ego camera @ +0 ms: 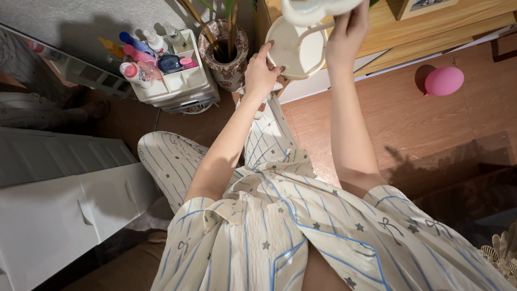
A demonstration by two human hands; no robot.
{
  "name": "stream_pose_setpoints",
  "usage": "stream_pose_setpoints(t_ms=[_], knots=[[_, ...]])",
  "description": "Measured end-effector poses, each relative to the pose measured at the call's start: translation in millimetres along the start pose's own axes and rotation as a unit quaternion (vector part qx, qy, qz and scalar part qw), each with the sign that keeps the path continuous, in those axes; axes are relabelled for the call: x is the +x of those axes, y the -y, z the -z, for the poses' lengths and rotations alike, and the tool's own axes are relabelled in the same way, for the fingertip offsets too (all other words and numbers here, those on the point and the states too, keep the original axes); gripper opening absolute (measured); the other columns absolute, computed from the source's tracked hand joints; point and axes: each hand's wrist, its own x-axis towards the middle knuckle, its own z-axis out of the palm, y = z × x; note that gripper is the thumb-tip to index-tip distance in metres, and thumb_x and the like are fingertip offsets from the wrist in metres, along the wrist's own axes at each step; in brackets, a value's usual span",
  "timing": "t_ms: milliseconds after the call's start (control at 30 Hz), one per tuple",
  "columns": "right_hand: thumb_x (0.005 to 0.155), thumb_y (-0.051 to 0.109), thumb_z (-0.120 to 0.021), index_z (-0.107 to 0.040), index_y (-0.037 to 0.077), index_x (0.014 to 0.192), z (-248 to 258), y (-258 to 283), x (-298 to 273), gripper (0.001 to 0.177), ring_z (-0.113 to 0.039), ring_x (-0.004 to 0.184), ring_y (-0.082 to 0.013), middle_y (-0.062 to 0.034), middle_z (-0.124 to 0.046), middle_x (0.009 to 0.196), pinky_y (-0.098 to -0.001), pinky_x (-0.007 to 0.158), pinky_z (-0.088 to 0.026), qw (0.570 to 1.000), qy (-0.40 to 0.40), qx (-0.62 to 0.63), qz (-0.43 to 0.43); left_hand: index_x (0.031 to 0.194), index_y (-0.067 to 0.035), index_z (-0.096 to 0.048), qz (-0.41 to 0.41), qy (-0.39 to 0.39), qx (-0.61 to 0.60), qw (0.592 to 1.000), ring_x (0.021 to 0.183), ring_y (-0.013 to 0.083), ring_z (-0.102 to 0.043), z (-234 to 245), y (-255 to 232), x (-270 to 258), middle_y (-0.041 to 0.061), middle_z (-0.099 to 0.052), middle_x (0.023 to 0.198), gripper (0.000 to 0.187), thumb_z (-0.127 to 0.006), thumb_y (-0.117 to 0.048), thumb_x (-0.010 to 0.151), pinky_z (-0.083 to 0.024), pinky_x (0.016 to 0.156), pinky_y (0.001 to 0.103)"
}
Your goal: The person sits on the floor and wipes a white decorative swan-shaped object with a cloth, then wipes a bouquet of pink and white tulips. The person handles both items with a cloth, focusing on the surfaces and stems.
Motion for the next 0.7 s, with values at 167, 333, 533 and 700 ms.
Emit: stream_pose_setpoints(t_ms=[167, 333, 533, 700], knots=[[0.116, 0.008, -0.048, -0.053, -0.002, 0.140, -10, 19, -25, 0.027, -0.068, 0.109, -0.0167, -0.0131, -0.073, 0.121, -0.0315, 0.093, -0.055, 0.991, -0.073, -0.091, 0.060, 0.150, -0.024, -0.046, -0.013, -0.006, -0.024, 1.000, 0.099, 0.0267, -0.072, 4, -8, -4, 0.014, -0.069, 0.115, 0.085, -0.084, -0.012, 0.076, -0.056, 0.088, 0.040], [0.115, 0.010, -0.047, -0.053, 0.001, 0.139, -20, 30, -38, 0.026, -0.067, 0.089, -0.0105, -0.0065, -0.073, 0.103, -0.0259, 0.076, -0.053, 0.995, -0.067, -0.076, 0.021, 0.157, -0.006, -0.025, -0.022, -0.013, -0.027, 0.999, 0.103, 0.0305, -0.070, 4, -3, 3, 0.017, -0.071, 0.113, 0.102, -0.083, -0.011, 0.074, -0.054, 0.089, 0.041], [0.120, 0.014, -0.048, -0.059, 0.000, 0.118, -3, 7, 1, 0.018, -0.046, 0.066, -0.0118, -0.0048, -0.054, 0.080, -0.0263, 0.061, -0.037, 0.997, 0.066, -0.047, 0.002, 0.152, 0.000, -0.035, -0.047, 0.008, 0.000, 0.999, 0.104, 0.0302, -0.072, -2, 10, 11, 0.019, -0.072, 0.113, 0.092, -0.084, -0.014, 0.075, -0.056, 0.089, 0.040], [0.120, 0.018, -0.050, -0.059, -0.001, 0.118, -8, 12, 9, 0.021, -0.054, 0.073, -0.0132, -0.0066, -0.061, 0.084, -0.0337, 0.066, -0.044, 0.991, 0.110, -0.036, 0.068, 0.150, -0.003, -0.042, -0.092, -0.019, 0.012, 0.995, 0.103, 0.0327, -0.070, 1, 9, 9, 0.017, -0.073, 0.111, 0.088, -0.085, -0.012, 0.074, -0.054, 0.086, 0.041]])
